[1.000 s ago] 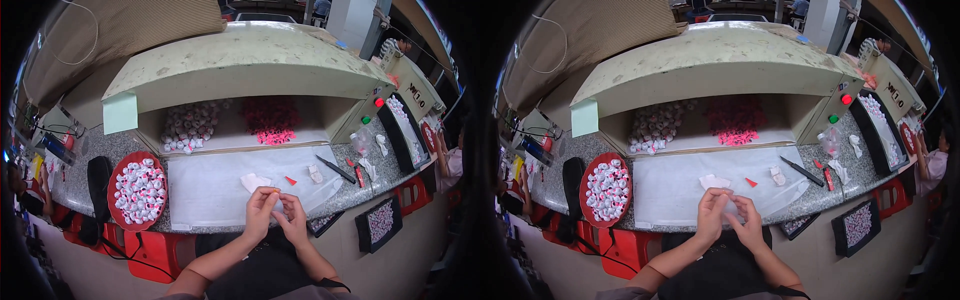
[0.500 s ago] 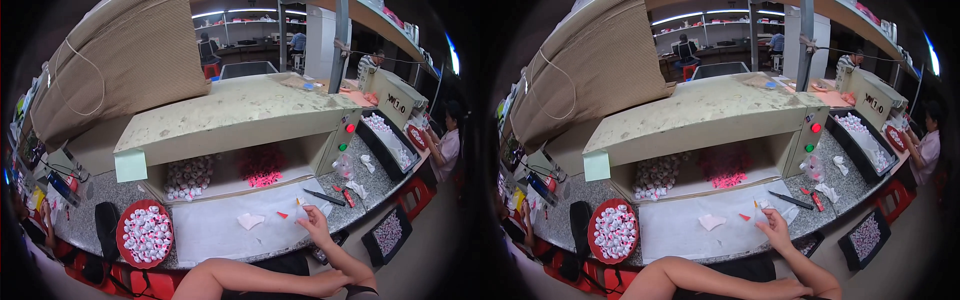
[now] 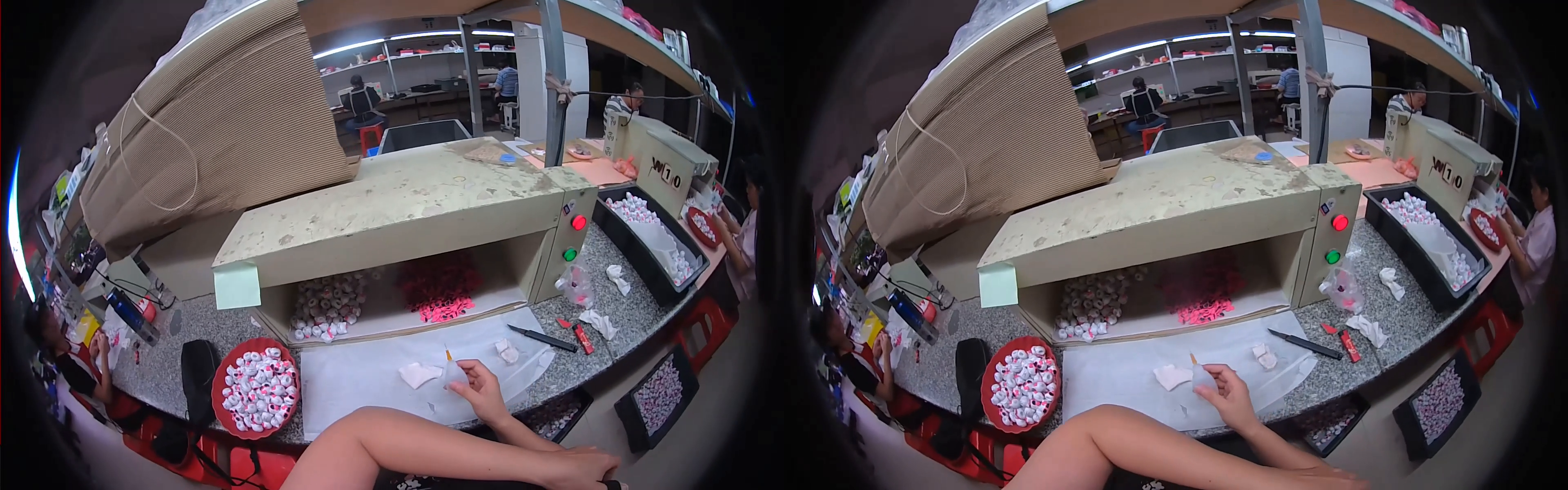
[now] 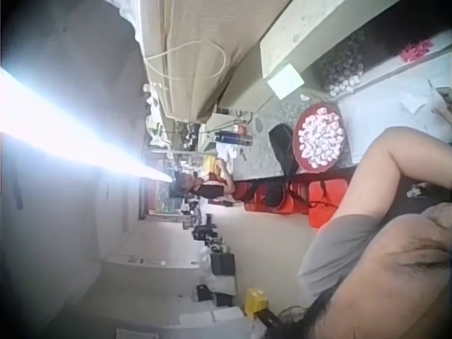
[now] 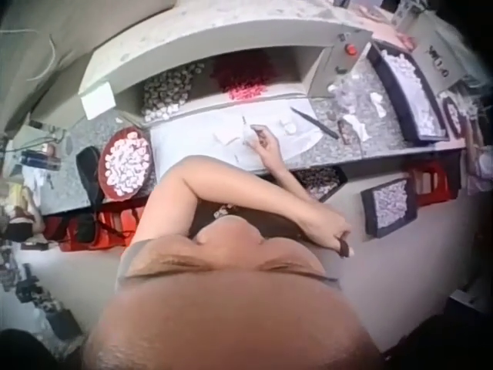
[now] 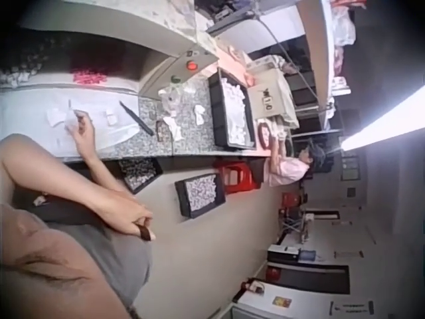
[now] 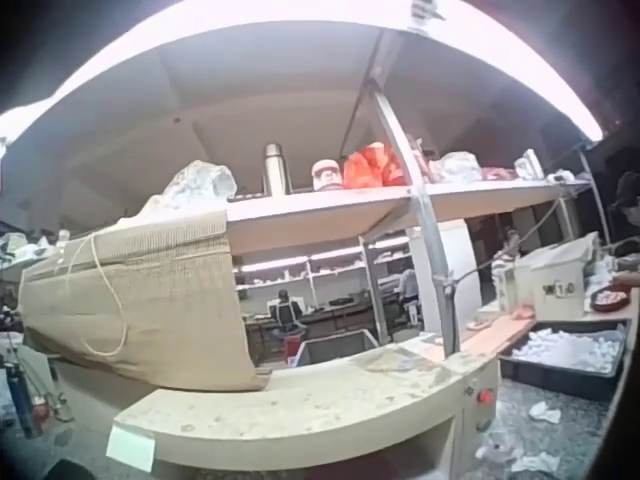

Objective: Assembling small pink and white components using a glue applicator at a workstation.

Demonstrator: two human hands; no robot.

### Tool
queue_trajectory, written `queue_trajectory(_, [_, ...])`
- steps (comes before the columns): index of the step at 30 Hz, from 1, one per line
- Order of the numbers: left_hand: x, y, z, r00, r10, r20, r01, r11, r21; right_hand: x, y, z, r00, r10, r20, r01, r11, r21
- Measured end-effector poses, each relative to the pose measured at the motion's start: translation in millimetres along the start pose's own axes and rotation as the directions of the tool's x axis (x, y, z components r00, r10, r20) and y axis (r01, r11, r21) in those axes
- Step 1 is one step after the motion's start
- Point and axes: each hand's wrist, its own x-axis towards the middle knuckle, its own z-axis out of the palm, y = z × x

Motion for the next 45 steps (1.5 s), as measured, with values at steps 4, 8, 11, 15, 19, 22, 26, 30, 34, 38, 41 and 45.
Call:
queue_trajectory(4, [22.6, -36.6, -1.5, 0.997, -0.048, 0.057, 0.054, 0.993, -0.110, 8.3, -2.2, -17.9, 1.000, 0.021, 0.002, -0.021, 1.000, 0.021])
queue_trajectory(8, [48.8, -27.5, -22.8, 0.997, -0.028, 0.068, 0.048, 0.949, -0.311, 2.7, -13.4, -44.7, 0.991, -0.017, -0.133, 0.025, 0.998, 0.059])
queue_trajectory(11, [62.8, -40.6, -28.2, 0.996, 0.001, 0.089, 0.023, 0.963, -0.269, -2.3, -19.1, -71.6, 0.977, 0.013, -0.213, -0.001, 0.998, 0.059])
queue_trajectory(15, [89.5, -75.3, -37.6, 0.986, 0.001, 0.166, 0.035, 0.976, -0.215, 3.8, -32.6, -100.5, 0.947, -0.005, -0.323, 0.032, 0.997, 0.077])
queue_trajectory(19, [103.1, -100.9, -50.1, 0.901, -0.041, 0.433, 0.204, 0.919, -0.336, 13.3, -28.7, -107.3, 0.919, 0.045, -0.391, -0.013, 0.996, 0.084])
queue_trajectory(22, [101.3, -100.0, -56.8, 0.951, -0.083, 0.297, 0.191, 0.914, -0.358, 10.3, -41.2, -104.7, 0.894, 0.119, -0.431, -0.070, 0.989, 0.127])
queue_trajectory(26, [97.6, -111.8, -49.6, 0.996, 0.032, 0.088, 0.008, 0.906, -0.423, 15.7, -52.6, -100.7, 0.897, 0.137, -0.421, -0.112, 0.990, 0.084])
queue_trajectory(30, [90.4, -107.6, -40.3, 0.991, 0.036, 0.132, 0.011, 0.942, -0.337, 13.4, -36.2, -98.2, 0.890, 0.092, -0.446, -0.060, 0.995, 0.084])
queue_trajectory(34, [73.9, -85.7, -39.8, 0.986, 0.151, 0.067, -0.129, 0.958, -0.258, 2.2, -18.2, -113.7, 0.852, -0.142, -0.504, 0.093, 0.988, -0.123])
queue_trajectory(38, [34.0, -39.4, -73.0, 0.987, 0.125, -0.104, -0.135, 0.987, -0.092, 28.2, -55.2, -97.2, 0.983, -0.008, -0.184, -0.064, 0.922, -0.382])
queue_trajectory(41, [33.2, -33.9, -43.2, 0.942, 0.171, -0.287, -0.200, 0.977, -0.076, 37.9, -45.3, -109.0, 0.969, -0.238, 0.067, 0.239, 0.828, -0.507])
queue_trajectory(45, [23.6, -8.2, -30.6, 0.887, 0.387, -0.252, -0.353, 0.920, 0.172, 35.7, -49.7, -109.6, 0.971, -0.180, 0.160, 0.240, 0.776, -0.583])
